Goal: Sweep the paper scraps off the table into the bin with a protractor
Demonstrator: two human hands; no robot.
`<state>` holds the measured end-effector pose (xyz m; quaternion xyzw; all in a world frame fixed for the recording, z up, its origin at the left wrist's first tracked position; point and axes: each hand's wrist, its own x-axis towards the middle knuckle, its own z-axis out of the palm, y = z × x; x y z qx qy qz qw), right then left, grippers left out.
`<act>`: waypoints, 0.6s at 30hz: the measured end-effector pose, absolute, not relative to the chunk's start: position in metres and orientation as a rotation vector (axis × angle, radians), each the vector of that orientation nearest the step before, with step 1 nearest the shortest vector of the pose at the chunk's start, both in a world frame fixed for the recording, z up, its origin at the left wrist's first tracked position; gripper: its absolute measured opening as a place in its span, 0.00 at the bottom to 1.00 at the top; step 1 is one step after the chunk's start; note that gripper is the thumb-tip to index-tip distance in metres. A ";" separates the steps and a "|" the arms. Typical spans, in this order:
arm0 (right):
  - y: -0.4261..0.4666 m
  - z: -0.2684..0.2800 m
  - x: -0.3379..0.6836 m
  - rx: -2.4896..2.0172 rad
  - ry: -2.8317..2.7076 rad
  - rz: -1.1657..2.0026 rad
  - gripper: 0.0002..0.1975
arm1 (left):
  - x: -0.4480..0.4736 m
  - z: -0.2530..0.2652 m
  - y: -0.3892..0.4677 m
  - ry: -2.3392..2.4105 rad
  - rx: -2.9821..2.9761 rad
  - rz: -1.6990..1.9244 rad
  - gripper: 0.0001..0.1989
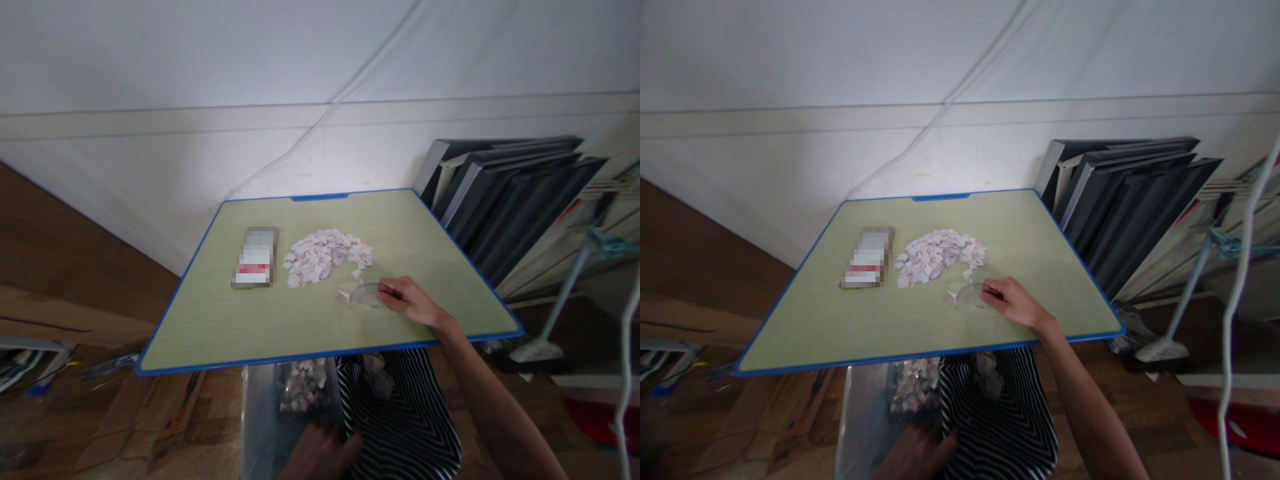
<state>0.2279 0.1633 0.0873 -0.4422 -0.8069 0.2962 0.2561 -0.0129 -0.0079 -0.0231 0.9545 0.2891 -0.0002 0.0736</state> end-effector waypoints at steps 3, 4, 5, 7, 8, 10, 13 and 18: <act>0.164 0.087 0.231 -1.252 -2.152 0.748 0.14 | -0.013 -0.019 -0.007 0.855 2.847 -0.042 0.18; 0.164 0.087 0.232 -1.273 -2.134 0.727 0.14 | -0.013 -0.018 -0.007 0.846 2.843 -0.044 0.18; 0.164 0.087 0.233 -1.290 -2.118 0.710 0.14 | -0.013 -0.018 -0.007 0.844 2.841 -0.047 0.18; 0.164 0.089 0.235 -1.306 -2.107 0.699 0.15 | -0.012 -0.018 -0.007 0.845 2.850 -0.052 0.16; 0.164 0.089 0.236 -1.307 -2.109 0.701 0.15 | -0.012 -0.019 -0.008 0.847 2.860 -0.048 0.15; 0.164 0.091 0.237 -1.307 -2.114 0.707 0.16 | -0.012 -0.020 -0.008 0.846 2.879 -0.031 0.15; 0.164 0.092 0.239 -1.328 -2.092 0.680 0.16 | -0.012 -0.019 -0.008 0.844 2.892 -0.021 0.15; 0.163 0.093 0.236 -1.325 -2.064 0.653 0.16 | -0.012 -0.012 -0.006 0.848 2.844 -0.019 0.16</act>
